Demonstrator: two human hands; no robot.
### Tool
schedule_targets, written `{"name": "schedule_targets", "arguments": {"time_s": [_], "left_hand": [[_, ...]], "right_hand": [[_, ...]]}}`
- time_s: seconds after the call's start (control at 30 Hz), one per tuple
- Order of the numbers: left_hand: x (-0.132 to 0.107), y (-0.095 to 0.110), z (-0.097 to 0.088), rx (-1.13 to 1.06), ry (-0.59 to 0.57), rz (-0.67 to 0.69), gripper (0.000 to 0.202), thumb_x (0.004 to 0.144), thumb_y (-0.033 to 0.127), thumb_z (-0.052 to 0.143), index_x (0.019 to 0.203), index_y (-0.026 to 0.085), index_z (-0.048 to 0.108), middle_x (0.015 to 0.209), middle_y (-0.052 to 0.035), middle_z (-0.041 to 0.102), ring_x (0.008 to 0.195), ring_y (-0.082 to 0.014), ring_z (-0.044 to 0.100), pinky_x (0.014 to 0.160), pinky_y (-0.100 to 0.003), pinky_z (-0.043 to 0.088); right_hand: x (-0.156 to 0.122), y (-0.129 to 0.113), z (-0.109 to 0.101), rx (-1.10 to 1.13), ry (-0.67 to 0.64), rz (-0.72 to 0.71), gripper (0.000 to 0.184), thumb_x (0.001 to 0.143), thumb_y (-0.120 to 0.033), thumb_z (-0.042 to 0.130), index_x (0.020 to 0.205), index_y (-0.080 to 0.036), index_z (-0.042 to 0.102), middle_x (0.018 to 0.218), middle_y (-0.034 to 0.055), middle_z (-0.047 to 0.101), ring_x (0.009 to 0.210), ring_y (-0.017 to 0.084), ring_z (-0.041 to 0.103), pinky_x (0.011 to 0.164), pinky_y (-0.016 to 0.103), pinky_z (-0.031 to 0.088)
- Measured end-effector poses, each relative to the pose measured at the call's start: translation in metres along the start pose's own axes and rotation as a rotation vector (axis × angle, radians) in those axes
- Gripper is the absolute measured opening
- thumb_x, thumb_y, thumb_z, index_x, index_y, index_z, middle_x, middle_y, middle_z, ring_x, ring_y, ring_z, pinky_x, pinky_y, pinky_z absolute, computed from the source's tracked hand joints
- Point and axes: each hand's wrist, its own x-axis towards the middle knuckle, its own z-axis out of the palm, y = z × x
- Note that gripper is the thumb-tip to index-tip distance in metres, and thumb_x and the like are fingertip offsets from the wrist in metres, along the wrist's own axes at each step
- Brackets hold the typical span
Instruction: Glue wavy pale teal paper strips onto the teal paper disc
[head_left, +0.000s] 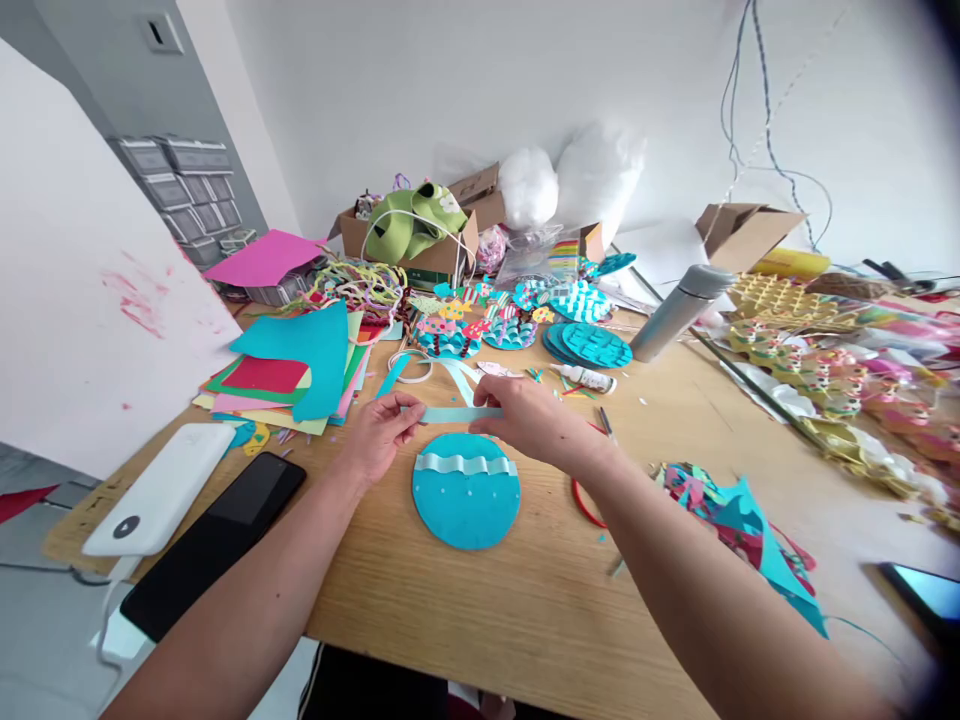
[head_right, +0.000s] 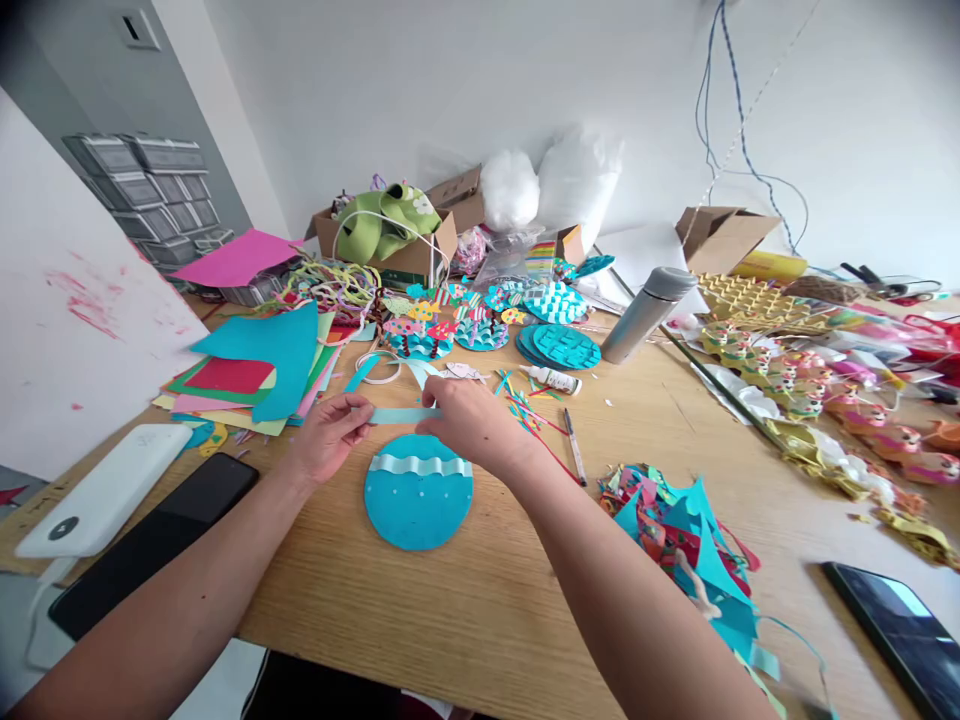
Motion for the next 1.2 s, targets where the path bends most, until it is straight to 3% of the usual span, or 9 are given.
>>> {"name": "schedule_targets", "arguments": {"time_s": [0.13,0.27,0.37,0.5,0.7,0.83,1.0,1.2], "left_hand": [[-0.003,0.004,0.001,0.061,-0.052,-0.017,0.029,0.057,0.034,0.083,0.072,0.016,0.067,0.061,0.0023,0.062,0.05,-0.0061,0.049,0.048,-0.019,0.035],[-0.006,0.006,0.002,0.206,-0.175,-0.08,0.025,0.059,0.035,0.081,0.068,0.015,0.068,0.058,0.0019,0.06,0.05,-0.0064,0.047,0.047,-0.02,0.034],[-0.009,0.007,0.002,0.307,-0.302,-0.132,0.024,0.06,0.035,0.081,0.071,0.015,0.07,0.06,0.0001,0.062,0.053,-0.0083,0.05,0.048,-0.02,0.037],[-0.01,0.01,0.0,0.378,-0.39,-0.136,0.028,0.062,0.038,0.08,0.075,0.014,0.072,0.061,-0.0012,0.064,0.055,-0.0091,0.051,0.049,-0.02,0.04],[-0.008,0.014,-0.01,0.362,-0.522,-0.27,0.037,0.062,0.036,0.082,0.088,0.013,0.07,0.068,-0.0031,0.068,0.057,-0.0122,0.061,0.053,-0.024,0.047],[-0.008,0.014,-0.013,0.382,-0.51,-0.314,0.037,0.061,0.035,0.083,0.088,0.012,0.069,0.065,-0.0019,0.066,0.054,-0.0126,0.062,0.049,-0.023,0.047],[-0.011,0.018,-0.009,0.392,-0.524,-0.293,0.038,0.06,0.034,0.083,0.087,0.012,0.069,0.064,-0.0005,0.064,0.052,-0.01,0.059,0.048,-0.021,0.045],[-0.017,0.027,-0.005,0.382,-0.575,-0.248,0.036,0.067,0.035,0.079,0.094,0.013,0.069,0.067,-0.0012,0.064,0.057,-0.0099,0.058,0.052,-0.022,0.045]], "right_hand": [[-0.015,-0.006,-0.012,0.078,0.018,0.074,0.014,0.078,-0.034,0.067,0.082,-0.021,0.066,0.078,0.0012,0.067,0.068,0.014,0.058,0.057,0.024,0.033],[-0.032,-0.002,-0.009,0.098,0.029,0.116,0.013,0.08,-0.031,0.062,0.073,-0.02,0.063,0.071,0.0006,0.067,0.063,0.013,0.058,0.054,0.024,0.034],[-0.044,0.004,0.002,0.231,-0.116,0.171,0.021,0.084,-0.036,0.055,0.07,-0.02,0.056,0.063,-0.0005,0.063,0.049,0.011,0.056,0.047,0.023,0.035],[-0.055,0.007,0.013,0.447,-0.312,0.199,0.025,0.084,-0.042,0.055,0.07,-0.021,0.051,0.056,-0.0028,0.058,0.038,0.01,0.053,0.04,0.021,0.036],[-0.057,0.007,0.015,0.474,-0.239,0.191,0.029,0.082,-0.046,0.055,0.067,-0.021,0.054,0.056,-0.0019,0.058,0.043,0.009,0.048,0.039,0.021,0.034],[-0.059,0.007,0.017,0.515,-0.282,0.168,0.037,0.081,-0.05,0.054,0.06,-0.02,0.05,0.052,-0.0024,0.055,0.04,0.008,0.043,0.039,0.021,0.031],[-0.06,0.006,0.024,0.746,-0.478,0.141,0.041,0.078,-0.059,0.057,0.072,-0.019,0.051,0.061,-0.0007,0.061,0.045,0.009,0.056,0.041,0.02,0.044],[-0.061,0.003,0.019,0.809,-0.471,0.115,0.049,0.078,-0.061,0.057,0.1,-0.017,0.052,0.065,-0.0012,0.062,0.043,0.01,0.058,0.037,0.02,0.046]]}}
